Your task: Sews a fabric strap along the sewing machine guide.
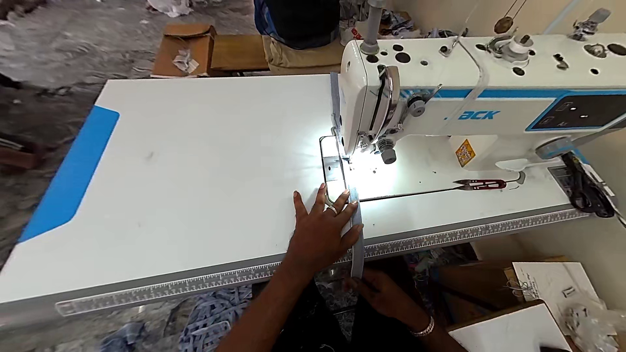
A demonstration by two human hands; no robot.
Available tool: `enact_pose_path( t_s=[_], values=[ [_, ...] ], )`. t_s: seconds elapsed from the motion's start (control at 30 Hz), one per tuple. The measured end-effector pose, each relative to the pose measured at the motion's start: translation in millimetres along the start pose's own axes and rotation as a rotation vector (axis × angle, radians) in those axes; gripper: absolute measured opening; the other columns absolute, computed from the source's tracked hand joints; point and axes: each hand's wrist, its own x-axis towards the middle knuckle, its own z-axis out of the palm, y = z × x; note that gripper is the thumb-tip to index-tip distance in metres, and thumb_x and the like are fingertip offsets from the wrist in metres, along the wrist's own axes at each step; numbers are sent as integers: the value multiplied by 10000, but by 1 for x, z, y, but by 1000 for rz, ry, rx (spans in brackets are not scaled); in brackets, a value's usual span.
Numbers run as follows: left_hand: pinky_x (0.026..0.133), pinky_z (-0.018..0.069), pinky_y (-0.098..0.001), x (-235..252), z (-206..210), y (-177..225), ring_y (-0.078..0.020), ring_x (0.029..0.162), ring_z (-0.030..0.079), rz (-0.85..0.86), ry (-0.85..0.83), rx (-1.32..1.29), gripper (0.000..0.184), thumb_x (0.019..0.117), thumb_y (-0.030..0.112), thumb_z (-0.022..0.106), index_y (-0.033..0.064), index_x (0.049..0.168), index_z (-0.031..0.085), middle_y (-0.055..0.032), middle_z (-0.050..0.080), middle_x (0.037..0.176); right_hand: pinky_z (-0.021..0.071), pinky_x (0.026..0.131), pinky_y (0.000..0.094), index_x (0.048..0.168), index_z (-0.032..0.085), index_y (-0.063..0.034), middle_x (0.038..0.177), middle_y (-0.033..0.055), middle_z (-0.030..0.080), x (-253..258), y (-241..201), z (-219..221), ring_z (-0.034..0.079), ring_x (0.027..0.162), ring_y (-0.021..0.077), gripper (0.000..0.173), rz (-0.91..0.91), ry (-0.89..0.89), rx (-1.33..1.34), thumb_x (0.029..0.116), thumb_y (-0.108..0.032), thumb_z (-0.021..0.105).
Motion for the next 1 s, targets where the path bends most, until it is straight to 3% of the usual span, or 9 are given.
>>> enact_pose_path(
  t_s=[0.2,0.83,1.0],
  values=[
    [1133,78,-822,-1,-2,2,-415,1556,222,10,17,-3,591,1040,599,352,274,1469,597,49,456,1607,550,847,265,1111,704,-42,1024,25,724,-15,7,6,664,891,60,318,60,-63,-113,1095,-273,485],
    [1133,62,-823,-2,-3,2,-411,1562,203,8,-3,-7,590,1040,607,351,289,1480,583,48,444,1615,529,780,246,1094,712,-62,967,20,701,-12,11,5,630,824,56,323,38,-61,-113,1086,-314,510],
    [1137,63,-820,-2,-3,2,-408,1562,207,5,-1,-8,588,1041,611,347,293,1474,589,48,440,1617,544,830,259,1104,716,-63,1005,25,713,-12,12,5,653,881,63,324,25,-66,-114,1083,-318,516]
  ],
)
